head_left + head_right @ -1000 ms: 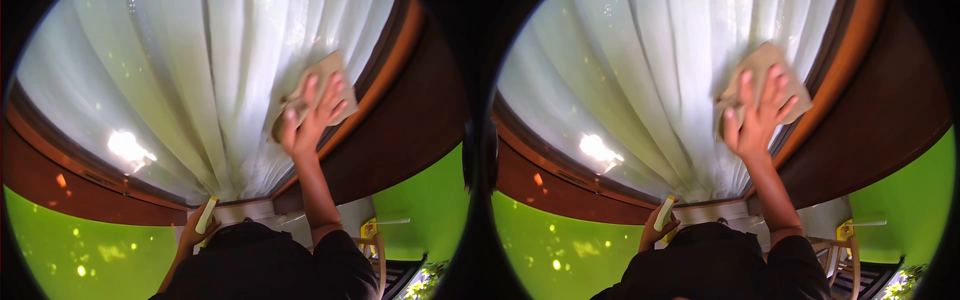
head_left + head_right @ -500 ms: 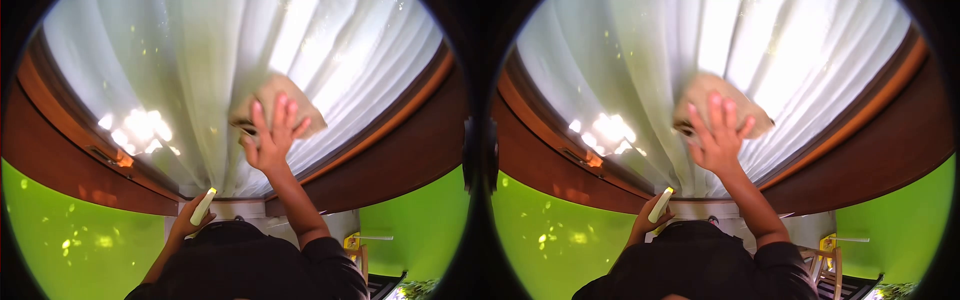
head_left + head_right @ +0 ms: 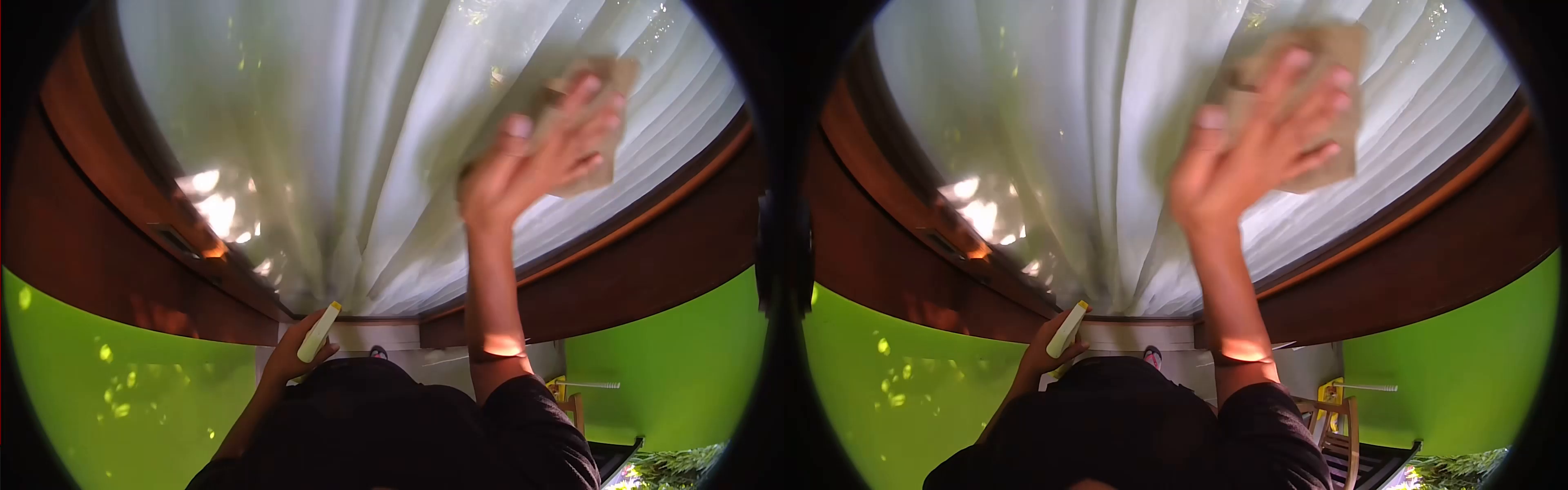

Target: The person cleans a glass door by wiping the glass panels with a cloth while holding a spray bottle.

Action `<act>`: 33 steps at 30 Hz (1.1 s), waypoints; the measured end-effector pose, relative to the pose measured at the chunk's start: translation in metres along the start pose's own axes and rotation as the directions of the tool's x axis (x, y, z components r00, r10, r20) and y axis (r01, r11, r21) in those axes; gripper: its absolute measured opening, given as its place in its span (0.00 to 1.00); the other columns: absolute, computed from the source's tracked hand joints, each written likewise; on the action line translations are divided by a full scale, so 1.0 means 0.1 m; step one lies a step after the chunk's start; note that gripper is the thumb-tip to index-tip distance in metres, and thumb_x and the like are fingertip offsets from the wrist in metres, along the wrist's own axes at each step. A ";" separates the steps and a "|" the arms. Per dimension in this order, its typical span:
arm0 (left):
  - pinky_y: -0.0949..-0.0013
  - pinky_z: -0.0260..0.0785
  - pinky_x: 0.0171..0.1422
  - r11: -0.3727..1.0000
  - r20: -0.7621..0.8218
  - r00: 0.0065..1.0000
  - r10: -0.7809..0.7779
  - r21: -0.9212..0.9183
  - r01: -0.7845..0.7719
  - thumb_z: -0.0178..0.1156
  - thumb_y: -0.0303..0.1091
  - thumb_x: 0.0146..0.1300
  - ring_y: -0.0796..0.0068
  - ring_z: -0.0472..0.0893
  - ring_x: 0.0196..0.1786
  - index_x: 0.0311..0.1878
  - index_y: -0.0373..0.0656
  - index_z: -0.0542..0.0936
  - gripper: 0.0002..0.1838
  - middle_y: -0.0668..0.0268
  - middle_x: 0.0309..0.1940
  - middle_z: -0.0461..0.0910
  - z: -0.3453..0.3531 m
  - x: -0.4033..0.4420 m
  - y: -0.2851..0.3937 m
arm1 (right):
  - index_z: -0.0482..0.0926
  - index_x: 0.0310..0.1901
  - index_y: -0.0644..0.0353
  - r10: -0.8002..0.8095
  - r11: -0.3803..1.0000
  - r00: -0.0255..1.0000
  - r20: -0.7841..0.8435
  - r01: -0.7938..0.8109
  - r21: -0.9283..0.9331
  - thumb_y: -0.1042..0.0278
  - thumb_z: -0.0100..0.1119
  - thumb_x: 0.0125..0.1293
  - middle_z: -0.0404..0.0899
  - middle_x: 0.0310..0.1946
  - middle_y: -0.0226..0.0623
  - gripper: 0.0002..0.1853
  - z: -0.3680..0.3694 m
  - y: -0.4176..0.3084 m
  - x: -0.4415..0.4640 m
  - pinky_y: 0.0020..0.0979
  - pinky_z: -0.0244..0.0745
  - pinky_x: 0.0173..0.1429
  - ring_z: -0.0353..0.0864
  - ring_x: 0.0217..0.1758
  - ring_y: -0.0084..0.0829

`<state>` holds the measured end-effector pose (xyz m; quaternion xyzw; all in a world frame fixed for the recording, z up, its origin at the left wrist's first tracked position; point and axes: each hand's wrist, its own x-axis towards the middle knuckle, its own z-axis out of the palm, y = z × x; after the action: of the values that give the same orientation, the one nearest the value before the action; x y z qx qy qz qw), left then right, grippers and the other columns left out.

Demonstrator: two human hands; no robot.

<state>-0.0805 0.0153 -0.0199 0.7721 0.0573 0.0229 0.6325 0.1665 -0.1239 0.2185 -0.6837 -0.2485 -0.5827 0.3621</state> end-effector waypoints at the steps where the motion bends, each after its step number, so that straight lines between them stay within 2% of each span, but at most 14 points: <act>1: 0.70 0.71 0.43 1.000 -0.001 1.000 0.015 -0.022 -0.015 0.72 0.32 0.59 0.77 0.76 0.33 0.70 0.41 0.70 0.36 0.66 0.30 0.77 -0.04 0.01 -0.08 | 0.53 0.79 0.55 -0.097 0.995 0.993 0.065 0.099 -0.026 0.39 0.32 0.75 0.41 0.81 0.54 0.38 0.09 -0.10 -0.11 0.65 0.16 0.77 0.31 0.84 0.54; 2: 0.70 0.71 0.43 1.000 0.004 1.000 0.024 -0.011 -0.024 0.71 0.32 0.59 0.77 0.76 0.32 0.70 0.41 0.70 0.36 0.66 0.29 0.77 -0.10 0.02 -0.11 | 0.54 0.78 0.56 -0.141 0.990 0.984 0.107 0.140 0.017 0.44 0.36 0.75 0.42 0.80 0.57 0.36 0.12 -0.20 -0.24 0.62 0.14 0.77 0.32 0.84 0.55; 7: 0.70 0.71 0.40 0.997 0.011 0.998 0.068 0.043 -0.069 0.71 0.30 0.59 0.78 0.75 0.30 0.69 0.40 0.70 0.35 0.67 0.26 0.76 -0.23 0.02 -0.16 | 0.57 0.77 0.58 -0.290 0.954 0.902 0.320 0.297 0.029 0.50 0.39 0.76 0.40 0.78 0.66 0.34 0.09 0.03 -1.16 0.58 0.10 0.77 0.30 0.84 0.58; 10: 0.71 0.71 0.40 0.997 0.014 0.997 0.076 0.032 -0.077 0.71 0.30 0.59 0.79 0.75 0.30 0.69 0.40 0.71 0.34 0.67 0.27 0.76 -0.31 0.01 -0.12 | 0.64 0.74 0.57 -0.182 0.982 0.936 0.300 0.190 0.004 0.49 0.41 0.73 0.43 0.79 0.62 0.33 -0.02 0.38 -1.58 0.58 0.12 0.78 0.33 0.84 0.55; 12: 0.71 0.71 0.40 0.994 0.005 0.996 0.090 0.057 -0.090 0.70 0.30 0.59 0.79 0.75 0.30 0.69 0.40 0.71 0.34 0.68 0.27 0.77 -0.38 -0.01 -0.14 | 0.58 0.77 0.58 -0.040 0.998 0.951 0.305 0.054 -0.037 0.47 0.37 0.75 0.37 0.79 0.62 0.34 -0.18 0.60 -1.57 0.58 0.13 0.78 0.31 0.84 0.56; 14: 0.72 0.71 0.40 0.993 0.007 0.995 0.102 0.063 -0.102 0.70 0.30 0.59 0.80 0.75 0.30 0.69 0.40 0.70 0.34 0.68 0.27 0.77 -0.45 -0.02 -0.19 | 0.50 0.79 0.58 0.113 0.993 0.977 0.180 -0.104 -0.061 0.43 0.33 0.77 0.33 0.80 0.61 0.37 -0.22 0.70 -1.29 0.57 0.13 0.78 0.28 0.84 0.56; 16: 0.72 0.71 0.40 0.993 0.020 0.994 0.106 0.050 -0.107 0.70 0.30 0.60 0.81 0.75 0.31 0.69 0.40 0.70 0.34 0.68 0.27 0.77 -0.47 -0.05 -0.20 | 0.46 0.79 0.59 0.253 0.967 0.967 0.022 -0.252 -0.025 0.39 0.30 0.77 0.33 0.80 0.60 0.40 -0.19 0.65 -0.86 0.57 0.16 0.79 0.26 0.84 0.55; 19: 0.72 0.71 0.41 0.998 0.036 0.998 0.058 0.001 -0.058 0.71 0.30 0.60 0.83 0.75 0.32 0.70 0.39 0.70 0.35 0.69 0.28 0.77 -0.51 -0.10 -0.18 | 0.48 0.79 0.63 0.308 0.951 0.950 -0.060 -0.306 0.032 0.36 0.26 0.76 0.34 0.81 0.54 0.42 -0.07 0.32 -0.28 0.54 0.17 0.80 0.26 0.84 0.53; 22: 0.73 0.71 0.42 0.996 0.020 0.997 0.075 0.046 -0.076 0.71 0.29 0.60 0.83 0.75 0.32 0.70 0.39 0.70 0.35 0.70 0.28 0.77 -0.51 -0.13 -0.20 | 0.46 0.80 0.56 0.116 0.993 0.993 0.018 -0.116 0.014 0.34 0.28 0.76 0.34 0.81 0.55 0.42 0.07 -0.15 -0.07 0.62 0.18 0.78 0.27 0.84 0.55; 25: 0.74 0.71 0.42 0.996 0.004 0.996 0.094 0.014 -0.094 0.70 0.28 0.60 0.84 0.74 0.32 0.70 0.39 0.70 0.34 0.70 0.28 0.76 -0.52 -0.16 -0.22 | 0.53 0.79 0.55 -0.101 0.995 0.985 0.137 0.099 0.025 0.41 0.36 0.75 0.38 0.81 0.56 0.37 0.22 -0.42 -0.35 0.58 0.11 0.77 0.29 0.84 0.53; 28: 0.74 0.70 0.41 0.998 0.018 0.999 0.050 -0.041 -0.049 0.70 0.27 0.60 0.84 0.74 0.31 0.69 0.39 0.70 0.34 0.71 0.27 0.76 -0.61 -0.19 -0.23 | 0.49 0.80 0.55 -0.224 0.966 0.928 0.297 0.251 -0.055 0.45 0.33 0.77 0.37 0.80 0.59 0.36 0.21 -0.34 -0.88 0.60 0.16 0.78 0.30 0.84 0.55; 31: 0.75 0.70 0.41 0.999 -0.008 0.999 0.040 -0.026 -0.040 0.70 0.27 0.59 0.84 0.73 0.31 0.69 0.40 0.71 0.33 0.72 0.26 0.75 -0.68 -0.25 -0.27 | 0.55 0.78 0.56 -0.208 0.977 0.934 0.290 0.215 0.007 0.44 0.38 0.74 0.37 0.80 0.60 0.36 0.15 -0.02 -1.41 0.58 0.10 0.77 0.29 0.84 0.53; 33: 0.75 0.69 0.40 0.999 -0.015 1.000 0.021 -0.033 -0.022 0.70 0.27 0.59 0.84 0.73 0.31 0.69 0.41 0.71 0.33 0.72 0.26 0.75 -0.72 -0.29 -0.32 | 0.53 0.79 0.57 -0.082 0.996 0.957 0.279 0.089 -0.013 0.43 0.36 0.75 0.35 0.80 0.60 0.37 0.05 0.12 -1.53 0.58 0.11 0.77 0.28 0.84 0.54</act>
<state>-0.1192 0.0880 -0.0362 0.7620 0.0533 0.0362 0.6444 0.1489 -0.1144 0.0662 -0.7518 -0.3190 -0.4993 0.2894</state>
